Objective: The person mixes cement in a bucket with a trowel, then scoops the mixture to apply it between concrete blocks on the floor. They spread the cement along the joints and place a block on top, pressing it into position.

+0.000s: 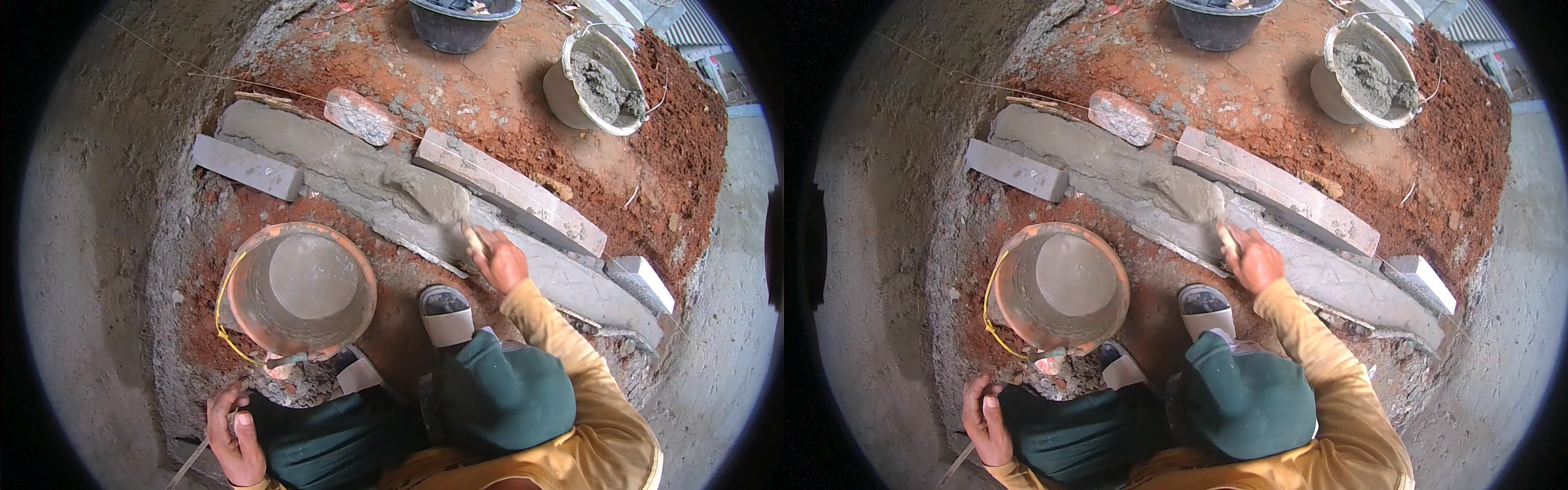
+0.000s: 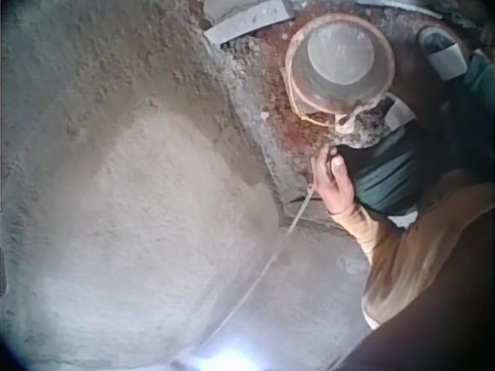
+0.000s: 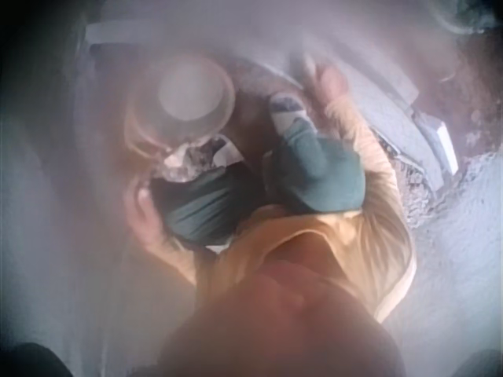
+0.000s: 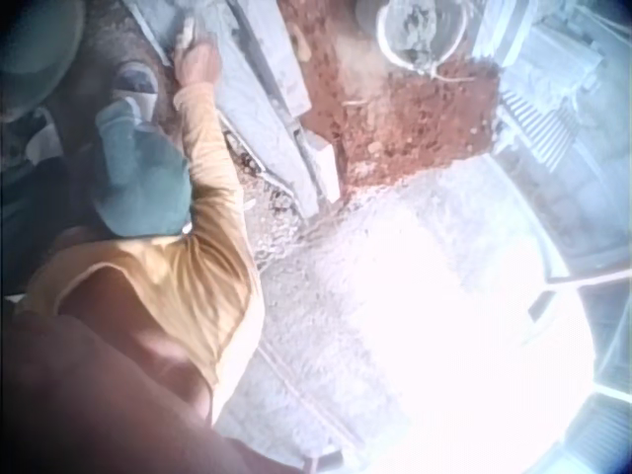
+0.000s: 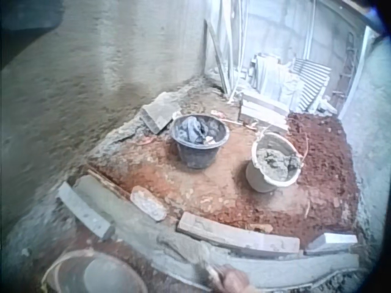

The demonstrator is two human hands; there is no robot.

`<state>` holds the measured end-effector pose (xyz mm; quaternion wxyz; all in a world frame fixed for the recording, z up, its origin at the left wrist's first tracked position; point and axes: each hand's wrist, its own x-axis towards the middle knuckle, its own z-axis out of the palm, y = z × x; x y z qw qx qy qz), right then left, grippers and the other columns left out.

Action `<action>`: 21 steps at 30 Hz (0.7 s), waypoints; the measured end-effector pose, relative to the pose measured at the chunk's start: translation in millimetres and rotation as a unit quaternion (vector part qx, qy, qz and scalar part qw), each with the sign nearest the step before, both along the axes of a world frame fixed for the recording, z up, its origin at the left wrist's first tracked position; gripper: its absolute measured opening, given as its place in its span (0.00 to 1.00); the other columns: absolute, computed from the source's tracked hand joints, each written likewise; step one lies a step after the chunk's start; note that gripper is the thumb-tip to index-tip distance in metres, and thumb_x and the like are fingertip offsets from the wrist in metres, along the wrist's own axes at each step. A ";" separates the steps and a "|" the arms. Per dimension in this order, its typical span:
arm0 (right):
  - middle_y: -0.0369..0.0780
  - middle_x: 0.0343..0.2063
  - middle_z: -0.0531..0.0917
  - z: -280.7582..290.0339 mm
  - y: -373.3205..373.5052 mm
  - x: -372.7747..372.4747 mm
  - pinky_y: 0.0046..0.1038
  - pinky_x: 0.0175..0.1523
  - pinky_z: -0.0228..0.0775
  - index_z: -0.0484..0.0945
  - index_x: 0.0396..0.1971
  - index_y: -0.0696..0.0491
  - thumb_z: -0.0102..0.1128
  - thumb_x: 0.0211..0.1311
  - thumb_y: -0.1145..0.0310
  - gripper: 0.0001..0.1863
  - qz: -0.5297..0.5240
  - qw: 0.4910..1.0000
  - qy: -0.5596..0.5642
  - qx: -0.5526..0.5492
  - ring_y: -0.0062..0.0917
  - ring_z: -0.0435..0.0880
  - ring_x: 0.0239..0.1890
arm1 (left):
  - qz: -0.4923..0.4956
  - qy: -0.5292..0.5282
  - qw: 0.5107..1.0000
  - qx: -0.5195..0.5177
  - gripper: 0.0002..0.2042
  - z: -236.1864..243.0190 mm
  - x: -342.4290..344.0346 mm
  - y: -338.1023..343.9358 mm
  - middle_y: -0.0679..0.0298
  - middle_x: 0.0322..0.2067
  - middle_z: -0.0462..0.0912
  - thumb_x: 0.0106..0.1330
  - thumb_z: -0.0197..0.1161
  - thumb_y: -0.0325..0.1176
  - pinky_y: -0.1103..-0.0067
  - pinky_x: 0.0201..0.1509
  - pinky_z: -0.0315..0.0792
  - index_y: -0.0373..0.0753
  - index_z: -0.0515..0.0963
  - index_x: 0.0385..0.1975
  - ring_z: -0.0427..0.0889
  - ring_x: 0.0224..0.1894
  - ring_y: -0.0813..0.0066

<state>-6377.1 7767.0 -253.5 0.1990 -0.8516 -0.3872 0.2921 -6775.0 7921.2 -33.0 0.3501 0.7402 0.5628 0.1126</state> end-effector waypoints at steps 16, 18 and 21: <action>0.54 0.38 0.81 -36.2 -2.8 20.5 0.43 0.48 0.71 0.72 0.56 0.47 0.50 0.63 0.52 0.24 0.040 0.992 0.033 -0.115 0.49 0.80 0.40 | -0.007 -0.007 1.000 0.008 0.15 0.3 -5.8 -0.6 0.54 0.44 0.75 0.70 0.49 0.35 0.76 0.49 0.68 0.29 0.72 0.46 0.75 0.39 0.71; 0.54 0.38 0.81 -24.1 -26.5 20.3 0.40 0.49 0.72 0.73 0.55 0.50 0.52 0.62 0.53 0.24 0.032 0.994 0.027 -0.101 0.48 0.81 0.40 | -0.019 -0.009 1.000 0.009 0.15 1.1 -0.5 -4.6 0.54 0.44 0.75 0.70 0.49 0.35 0.76 0.49 0.68 0.28 0.72 0.46 0.76 0.39 0.71; 0.52 0.41 0.82 15.7 -46.4 19.1 0.34 0.51 0.72 0.73 0.55 0.55 0.56 0.62 0.60 0.24 0.023 0.991 0.127 -0.037 0.41 0.82 0.42 | -0.013 -0.020 1.000 0.011 0.15 5.8 0.3 -1.8 0.56 0.42 0.75 0.69 0.50 0.35 0.76 0.47 0.69 0.28 0.73 0.45 0.76 0.38 0.71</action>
